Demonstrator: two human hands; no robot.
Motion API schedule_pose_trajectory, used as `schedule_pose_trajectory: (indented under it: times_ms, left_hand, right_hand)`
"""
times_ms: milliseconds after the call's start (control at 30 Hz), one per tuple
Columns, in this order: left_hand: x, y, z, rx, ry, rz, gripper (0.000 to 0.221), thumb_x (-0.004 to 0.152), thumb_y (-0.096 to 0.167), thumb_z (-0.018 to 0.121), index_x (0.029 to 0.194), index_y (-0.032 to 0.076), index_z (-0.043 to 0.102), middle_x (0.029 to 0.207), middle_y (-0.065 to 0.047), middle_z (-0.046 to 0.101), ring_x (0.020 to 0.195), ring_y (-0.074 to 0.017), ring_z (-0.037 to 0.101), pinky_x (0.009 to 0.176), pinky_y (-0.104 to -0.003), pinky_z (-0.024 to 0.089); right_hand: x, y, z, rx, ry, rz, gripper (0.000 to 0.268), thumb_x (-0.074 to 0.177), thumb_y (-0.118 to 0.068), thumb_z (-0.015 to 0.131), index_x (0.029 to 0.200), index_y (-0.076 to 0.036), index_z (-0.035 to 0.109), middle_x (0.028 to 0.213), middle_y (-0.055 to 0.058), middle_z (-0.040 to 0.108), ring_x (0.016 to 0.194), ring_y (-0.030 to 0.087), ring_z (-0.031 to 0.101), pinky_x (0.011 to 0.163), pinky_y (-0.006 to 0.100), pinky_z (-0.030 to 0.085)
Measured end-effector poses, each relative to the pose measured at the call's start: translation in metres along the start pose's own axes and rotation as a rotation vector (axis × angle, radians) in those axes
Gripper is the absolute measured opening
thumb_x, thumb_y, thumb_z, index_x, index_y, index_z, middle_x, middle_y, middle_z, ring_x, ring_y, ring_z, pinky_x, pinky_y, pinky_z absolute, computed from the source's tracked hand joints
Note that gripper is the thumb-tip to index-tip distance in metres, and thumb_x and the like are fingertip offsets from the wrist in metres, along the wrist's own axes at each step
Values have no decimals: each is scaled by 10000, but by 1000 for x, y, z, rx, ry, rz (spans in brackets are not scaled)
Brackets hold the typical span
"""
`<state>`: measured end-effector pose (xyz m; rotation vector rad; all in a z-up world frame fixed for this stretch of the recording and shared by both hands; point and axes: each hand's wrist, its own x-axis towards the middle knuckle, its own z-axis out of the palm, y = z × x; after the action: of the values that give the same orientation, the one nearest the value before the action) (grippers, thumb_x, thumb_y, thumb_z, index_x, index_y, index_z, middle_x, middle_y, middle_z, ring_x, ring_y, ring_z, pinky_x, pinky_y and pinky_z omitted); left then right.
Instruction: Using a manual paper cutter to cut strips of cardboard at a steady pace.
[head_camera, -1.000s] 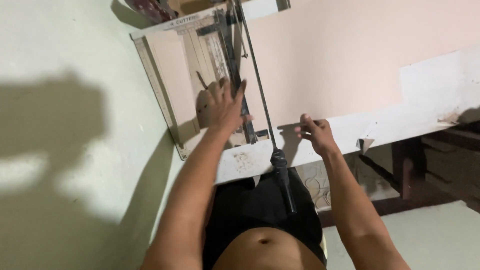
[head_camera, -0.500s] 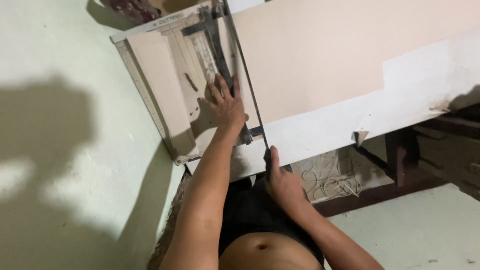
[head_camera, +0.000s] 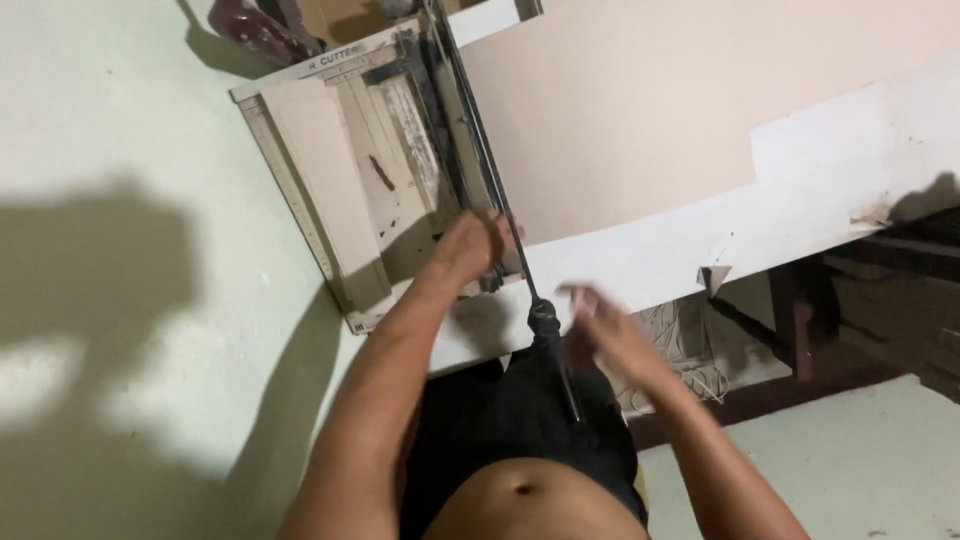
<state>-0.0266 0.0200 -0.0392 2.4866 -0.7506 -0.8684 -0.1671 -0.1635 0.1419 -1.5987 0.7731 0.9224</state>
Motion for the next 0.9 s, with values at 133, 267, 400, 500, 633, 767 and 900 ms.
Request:
schedule_pose_trajectory:
  times_ms: [133,267,400,500,633,767,900]
  left_hand:
    - [-50,-17,-12,414,-127,489,204,971,289,596,831,184,700,834,-54,715,775,-222,666,708,-393,514]
    - [-94,-37,-76,821,-485,383,198,853,152,647,732,265,756,708,6,737,645,-250,698,552,-441,483]
    - [-95,-72,-106,854,-477,275,72,894,156,668,893,218,706,981,25,670,750,-234,647,664,-423,498]
    - [-86,-75,-118,852,-226,369,377,887,168,716,1245,202,601,1348,-66,487,1171,-313,563,813,-446,474]
    - [-49,-14,-128,283,-119,-1,593,941,242,704,1459,201,418,1494,-184,334,1373,-395,319,1039,-559,304]
    - [-5,20,-91,-52,-65,-274,1088,862,402,820,1647,157,108,1647,-340,59,1522,-545,11,1175,-721,-4]
    - [12,36,-84,229,-204,-407,1074,917,382,777,1654,143,33,1663,-297,-34,1522,-519,-6,1144,-764,65]
  right_hand:
    - [123,70,-30,433,156,91,891,986,-664,555,1602,-161,154,1231,216,622,801,367,688,674,455,560]
    - [172,94,-55,1006,278,46,623,1040,-488,658,1369,-158,245,1103,81,501,724,219,638,557,283,547]
    - [158,136,-56,900,226,-36,526,1066,-474,658,1250,-77,365,759,96,565,595,258,648,646,350,511]
    - [140,107,-33,870,184,-8,330,1033,-301,702,970,-11,556,795,231,725,620,282,735,731,428,596]
    - [157,81,-25,628,256,-47,425,1063,-335,648,1083,89,642,1039,246,690,919,327,734,852,515,616]
    - [156,65,-27,564,259,-75,461,1056,-406,666,957,43,689,893,177,699,816,276,746,809,490,634]
    - [128,21,-24,341,175,-5,674,1055,-636,533,871,-11,707,724,139,638,677,240,668,790,550,593]
